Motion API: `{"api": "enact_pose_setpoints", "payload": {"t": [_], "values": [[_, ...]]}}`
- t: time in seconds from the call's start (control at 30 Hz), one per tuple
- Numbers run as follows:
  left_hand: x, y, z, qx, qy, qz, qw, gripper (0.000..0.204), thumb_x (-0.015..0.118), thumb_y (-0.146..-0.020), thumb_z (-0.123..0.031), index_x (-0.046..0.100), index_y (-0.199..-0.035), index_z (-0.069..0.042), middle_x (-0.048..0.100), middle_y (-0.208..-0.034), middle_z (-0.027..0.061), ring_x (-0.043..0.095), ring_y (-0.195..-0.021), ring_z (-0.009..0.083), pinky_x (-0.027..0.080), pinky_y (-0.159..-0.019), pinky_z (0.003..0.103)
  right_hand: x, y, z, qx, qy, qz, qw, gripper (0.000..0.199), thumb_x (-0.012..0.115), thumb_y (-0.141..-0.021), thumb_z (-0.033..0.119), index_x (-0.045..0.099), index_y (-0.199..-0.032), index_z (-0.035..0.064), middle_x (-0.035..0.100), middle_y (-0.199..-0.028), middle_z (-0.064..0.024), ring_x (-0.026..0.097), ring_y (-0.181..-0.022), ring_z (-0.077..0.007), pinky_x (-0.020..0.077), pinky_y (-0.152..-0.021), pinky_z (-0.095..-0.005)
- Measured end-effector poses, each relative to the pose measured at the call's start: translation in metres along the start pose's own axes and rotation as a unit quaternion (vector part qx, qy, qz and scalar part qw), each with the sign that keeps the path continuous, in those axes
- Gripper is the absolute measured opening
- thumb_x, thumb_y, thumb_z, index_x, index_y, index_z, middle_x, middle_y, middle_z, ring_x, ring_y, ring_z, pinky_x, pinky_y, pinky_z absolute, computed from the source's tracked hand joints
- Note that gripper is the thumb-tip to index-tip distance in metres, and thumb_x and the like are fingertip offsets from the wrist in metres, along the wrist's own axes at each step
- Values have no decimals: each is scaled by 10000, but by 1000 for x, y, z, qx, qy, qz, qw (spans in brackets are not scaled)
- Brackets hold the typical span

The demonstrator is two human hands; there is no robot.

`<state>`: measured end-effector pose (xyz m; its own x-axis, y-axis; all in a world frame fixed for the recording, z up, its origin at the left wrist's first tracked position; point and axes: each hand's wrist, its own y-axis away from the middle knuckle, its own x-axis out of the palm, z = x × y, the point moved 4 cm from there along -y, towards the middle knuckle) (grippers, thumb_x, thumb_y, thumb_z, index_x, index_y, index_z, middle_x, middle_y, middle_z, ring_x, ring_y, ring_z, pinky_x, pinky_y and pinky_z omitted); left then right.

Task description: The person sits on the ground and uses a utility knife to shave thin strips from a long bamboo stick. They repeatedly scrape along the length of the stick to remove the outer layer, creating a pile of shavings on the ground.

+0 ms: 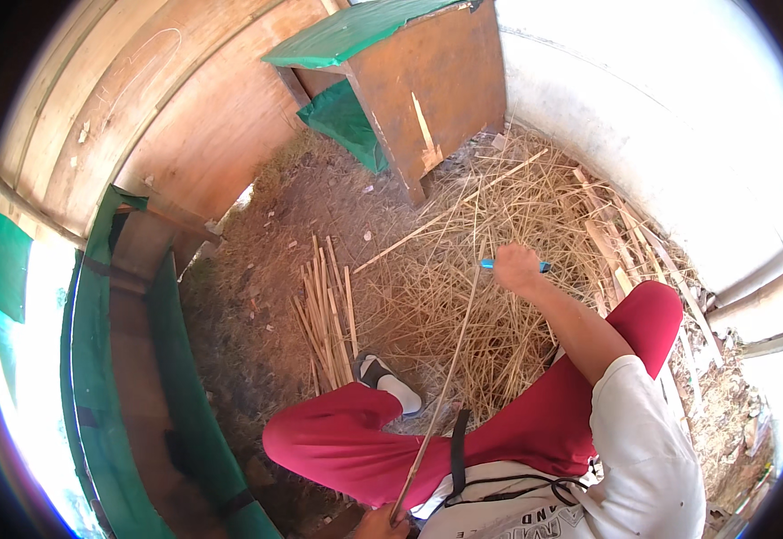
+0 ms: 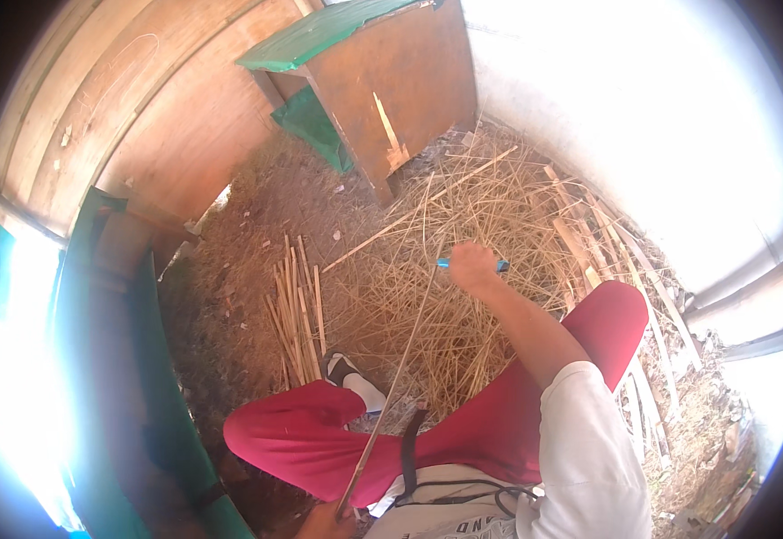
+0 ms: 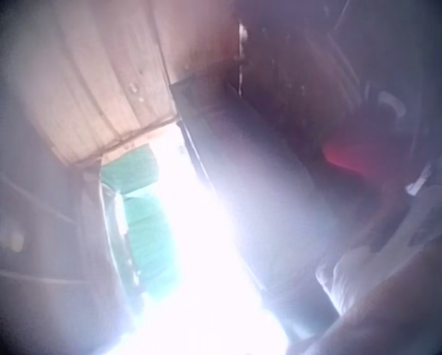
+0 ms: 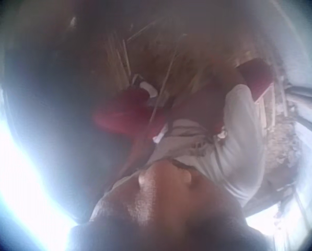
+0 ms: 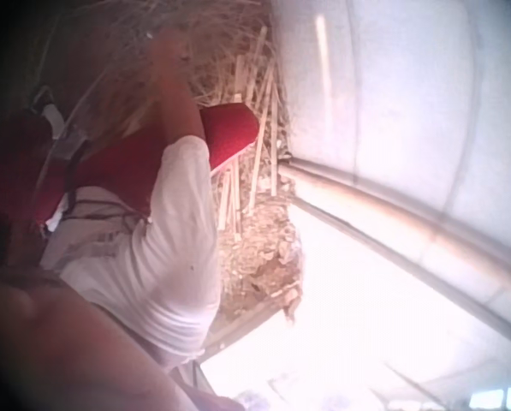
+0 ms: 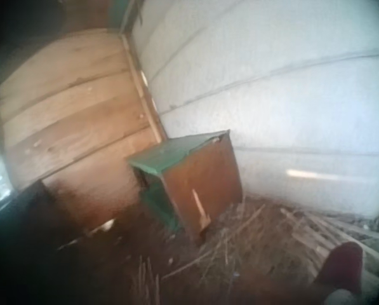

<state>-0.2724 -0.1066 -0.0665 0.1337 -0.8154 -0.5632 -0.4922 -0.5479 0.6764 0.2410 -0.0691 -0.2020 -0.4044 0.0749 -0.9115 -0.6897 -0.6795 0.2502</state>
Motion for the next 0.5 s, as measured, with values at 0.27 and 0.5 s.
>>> {"api": "enact_pose_setpoints", "payload": {"t": [0.27,0.5], "values": [[-15,48,20,-81,63,-9,995,234,629,-850,-55,408,-793,-105,484,-623,47,465,-518,146,357,-482,315,17,-15,-52,57,-4,-25,998,175,619,-819,83,706,-906,-41,693,-924,-209,707,-860,-352,572,-742,-432],[-32,27,12,-120,254,89,955,270,634,-860,-36,389,-791,-126,465,-614,13,436,-501,98,326,-454,287,12,-7,-17,10,14,34,999,205,596,-838,126,690,-911,-41,689,-905,-221,708,-827,-333,565,-644,-427]]}}
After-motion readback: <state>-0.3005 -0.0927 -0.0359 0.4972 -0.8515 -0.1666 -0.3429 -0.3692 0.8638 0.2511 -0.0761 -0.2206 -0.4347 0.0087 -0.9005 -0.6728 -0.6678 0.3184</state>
